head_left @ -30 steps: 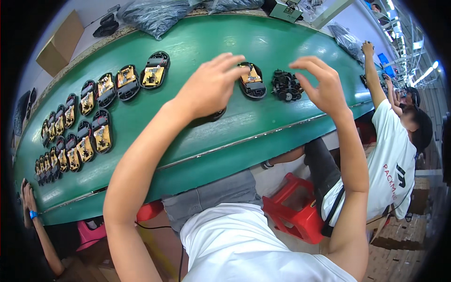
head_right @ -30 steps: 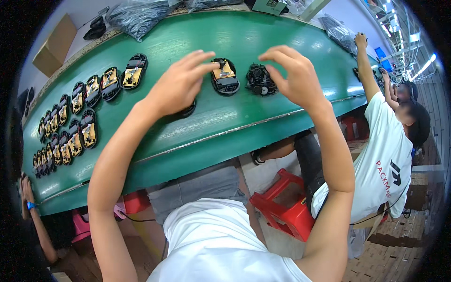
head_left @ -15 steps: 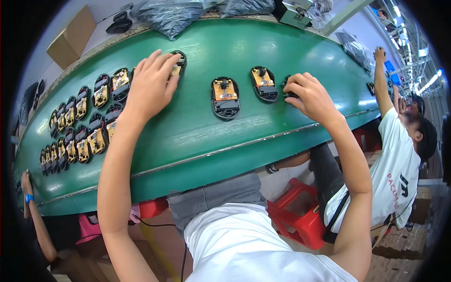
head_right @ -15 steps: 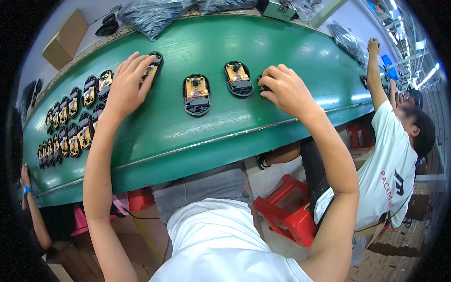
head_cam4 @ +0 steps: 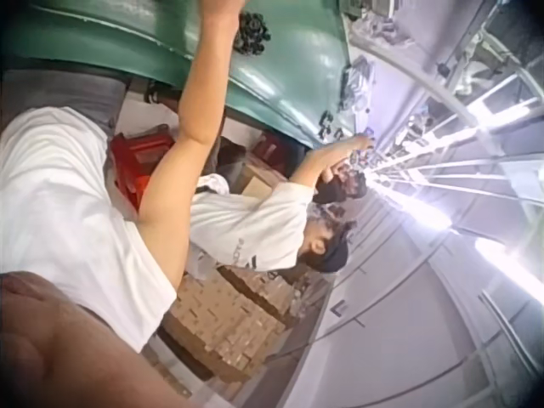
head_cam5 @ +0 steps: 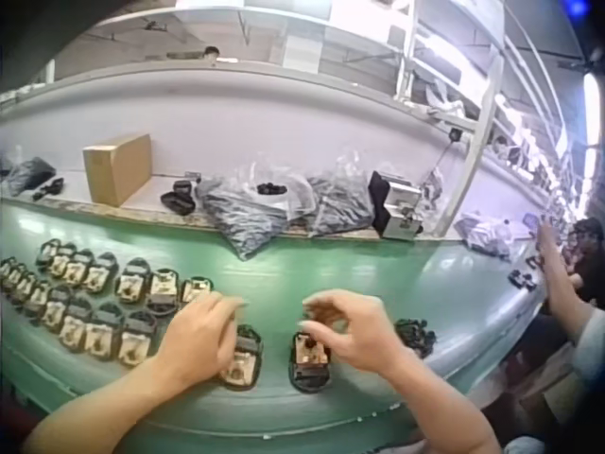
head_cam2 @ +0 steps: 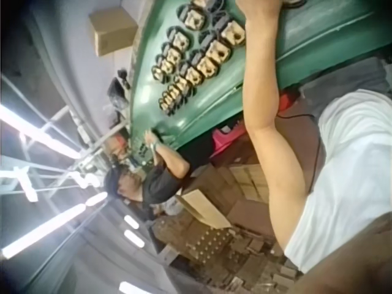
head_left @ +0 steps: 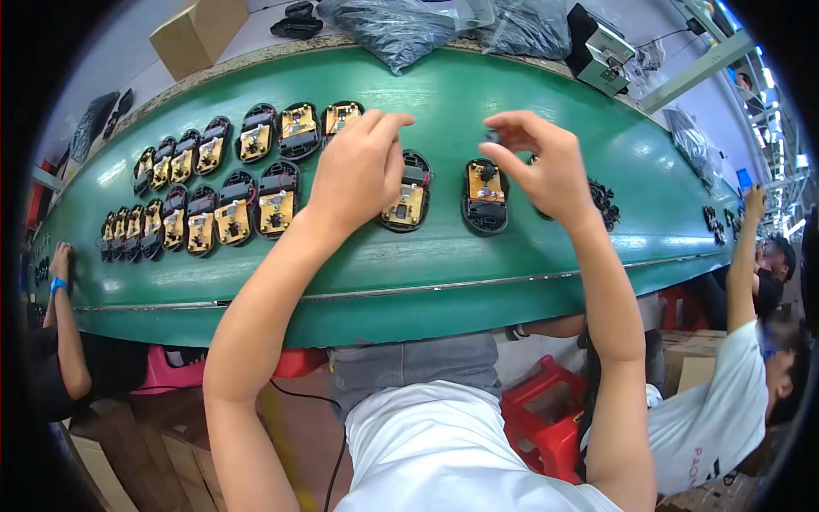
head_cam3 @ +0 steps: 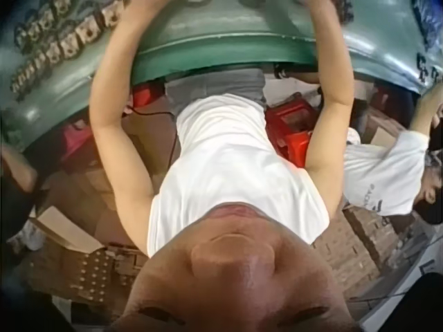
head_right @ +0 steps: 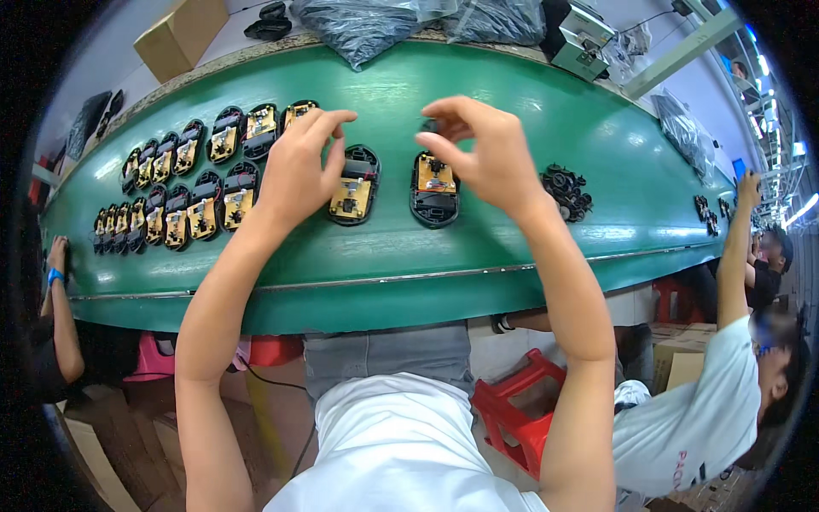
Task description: Assembling electronic devices by inserting small components into plastic housings on an assembly line.
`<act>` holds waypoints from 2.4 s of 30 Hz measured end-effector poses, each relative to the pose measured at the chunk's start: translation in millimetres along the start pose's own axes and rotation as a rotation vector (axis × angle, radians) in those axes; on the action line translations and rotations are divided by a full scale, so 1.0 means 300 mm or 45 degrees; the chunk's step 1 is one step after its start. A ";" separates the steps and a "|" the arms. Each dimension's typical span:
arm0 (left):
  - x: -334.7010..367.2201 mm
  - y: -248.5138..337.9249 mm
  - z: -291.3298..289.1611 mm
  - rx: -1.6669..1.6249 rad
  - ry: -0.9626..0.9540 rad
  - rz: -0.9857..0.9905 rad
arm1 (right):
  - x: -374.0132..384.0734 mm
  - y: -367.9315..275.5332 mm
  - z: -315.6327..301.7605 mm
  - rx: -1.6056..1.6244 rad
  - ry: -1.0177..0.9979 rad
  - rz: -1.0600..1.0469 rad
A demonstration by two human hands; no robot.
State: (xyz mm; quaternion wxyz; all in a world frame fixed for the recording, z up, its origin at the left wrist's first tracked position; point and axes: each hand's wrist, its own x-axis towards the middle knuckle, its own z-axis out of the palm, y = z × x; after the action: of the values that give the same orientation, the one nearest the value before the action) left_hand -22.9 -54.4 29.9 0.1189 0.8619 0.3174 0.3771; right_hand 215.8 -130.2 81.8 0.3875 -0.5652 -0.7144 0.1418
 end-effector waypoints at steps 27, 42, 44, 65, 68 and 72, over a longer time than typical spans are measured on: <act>0.016 0.036 -0.175 0.302 -0.839 -0.083 | 0.039 -0.010 0.140 0.263 -0.066 -0.027; -0.086 0.052 -0.019 0.104 -0.333 0.115 | 0.033 0.004 0.137 -0.096 -0.189 -0.049; -0.089 0.050 -0.013 -0.067 -0.275 0.066 | 0.031 0.004 0.148 -0.069 -0.187 -0.074; -0.047 -0.004 0.079 -0.207 -0.018 -0.167 | 0.045 0.010 0.158 -0.276 -0.312 -0.154; -0.048 -0.013 0.083 -0.178 -0.004 -0.073 | 0.058 -0.011 0.159 -0.359 -0.377 -0.088; -0.047 -0.033 0.089 -0.372 -0.055 -0.086 | 0.077 -0.015 0.167 -0.231 -0.412 0.067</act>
State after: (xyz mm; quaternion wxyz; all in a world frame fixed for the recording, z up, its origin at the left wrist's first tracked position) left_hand -15.1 -55.0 -1.0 0.2624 0.8322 0.2853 0.3965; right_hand 175.4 -98.7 60.7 0.2111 -0.5861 -0.7622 0.1759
